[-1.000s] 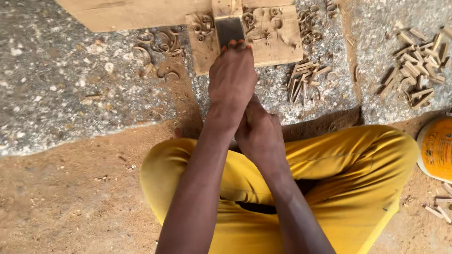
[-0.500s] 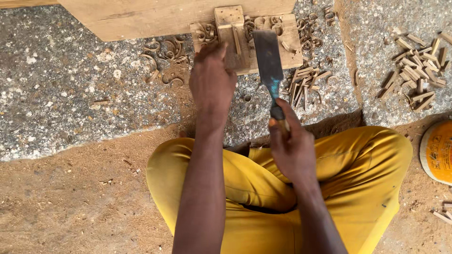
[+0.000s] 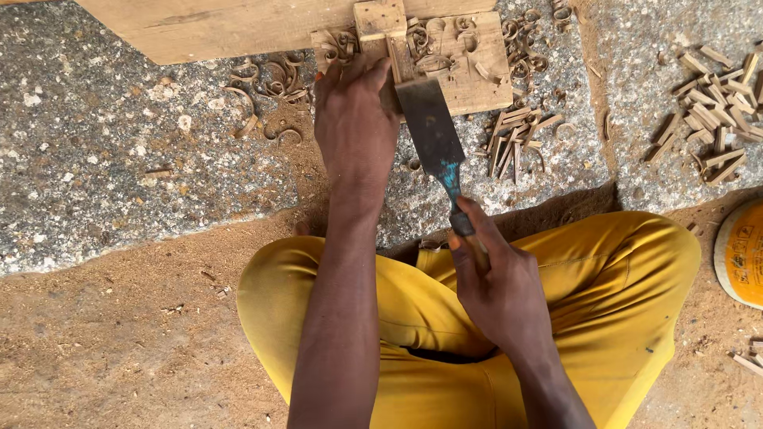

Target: The person sits cross-legged on a concrete floor and uses a chisel to carve a small rectangular block of wood. They repeatedly strike the chisel with their hand to remove wood shavings and shape the block. The person occasionally pauses to inspect the carved surface and adjust the wood's position.

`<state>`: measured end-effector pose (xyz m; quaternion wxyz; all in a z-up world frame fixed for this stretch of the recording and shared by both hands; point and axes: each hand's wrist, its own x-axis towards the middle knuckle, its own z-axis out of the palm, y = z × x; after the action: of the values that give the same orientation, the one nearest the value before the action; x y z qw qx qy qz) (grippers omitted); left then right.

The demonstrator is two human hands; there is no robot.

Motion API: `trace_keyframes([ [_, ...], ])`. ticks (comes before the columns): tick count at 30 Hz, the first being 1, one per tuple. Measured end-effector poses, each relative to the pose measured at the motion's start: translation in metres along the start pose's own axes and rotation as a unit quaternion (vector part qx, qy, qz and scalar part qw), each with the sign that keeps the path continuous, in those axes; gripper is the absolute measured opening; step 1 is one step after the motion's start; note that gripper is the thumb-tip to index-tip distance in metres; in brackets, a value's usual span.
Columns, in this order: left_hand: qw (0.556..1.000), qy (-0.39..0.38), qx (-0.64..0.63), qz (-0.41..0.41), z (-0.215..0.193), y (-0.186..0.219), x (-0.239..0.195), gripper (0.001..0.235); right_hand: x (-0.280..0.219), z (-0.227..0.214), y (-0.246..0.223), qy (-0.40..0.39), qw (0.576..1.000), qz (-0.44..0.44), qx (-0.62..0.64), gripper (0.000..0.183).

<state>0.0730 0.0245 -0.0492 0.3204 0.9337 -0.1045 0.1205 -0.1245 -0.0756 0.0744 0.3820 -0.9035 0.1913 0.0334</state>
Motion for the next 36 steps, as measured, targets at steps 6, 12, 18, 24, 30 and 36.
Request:
trace_keyframes([
  [6, 0.998, -0.036, 0.054, -0.008, -0.006, 0.009, 0.000, 0.046, -0.001, -0.002, 0.000, -0.029, 0.997, 0.055, -0.036, 0.049],
  [12, 0.997, -0.039, 0.058, -0.043, -0.011, 0.012, 0.001, 0.040, 0.001, -0.001, -0.003, -0.004, 1.000, 0.011, -0.015, 0.048],
  [18, 0.998, -0.026, 0.046, -0.043, -0.011, 0.011, 0.000, 0.037, 0.001, 0.000, -0.002, -0.004, 1.000, 0.009, -0.026, 0.049],
  [24, 0.997, -0.019, 0.057, -0.044, -0.006, 0.009, -0.002, 0.039, 0.002, 0.001, 0.001, -0.016, 0.998, -0.002, -0.055, 0.050],
  [30, 0.998, -0.034, 0.034, -0.040, -0.015, 0.018, 0.000, 0.047, 0.006, 0.003, 0.001, -0.002, 0.993, -0.094, -0.076, 0.049],
  [36, 0.988, -0.121, 0.094, -0.022, -0.048, 0.045, -0.025, 0.051, 0.023, 0.009, -0.009, 0.019, 0.989, -0.117, -0.089, 0.049],
])
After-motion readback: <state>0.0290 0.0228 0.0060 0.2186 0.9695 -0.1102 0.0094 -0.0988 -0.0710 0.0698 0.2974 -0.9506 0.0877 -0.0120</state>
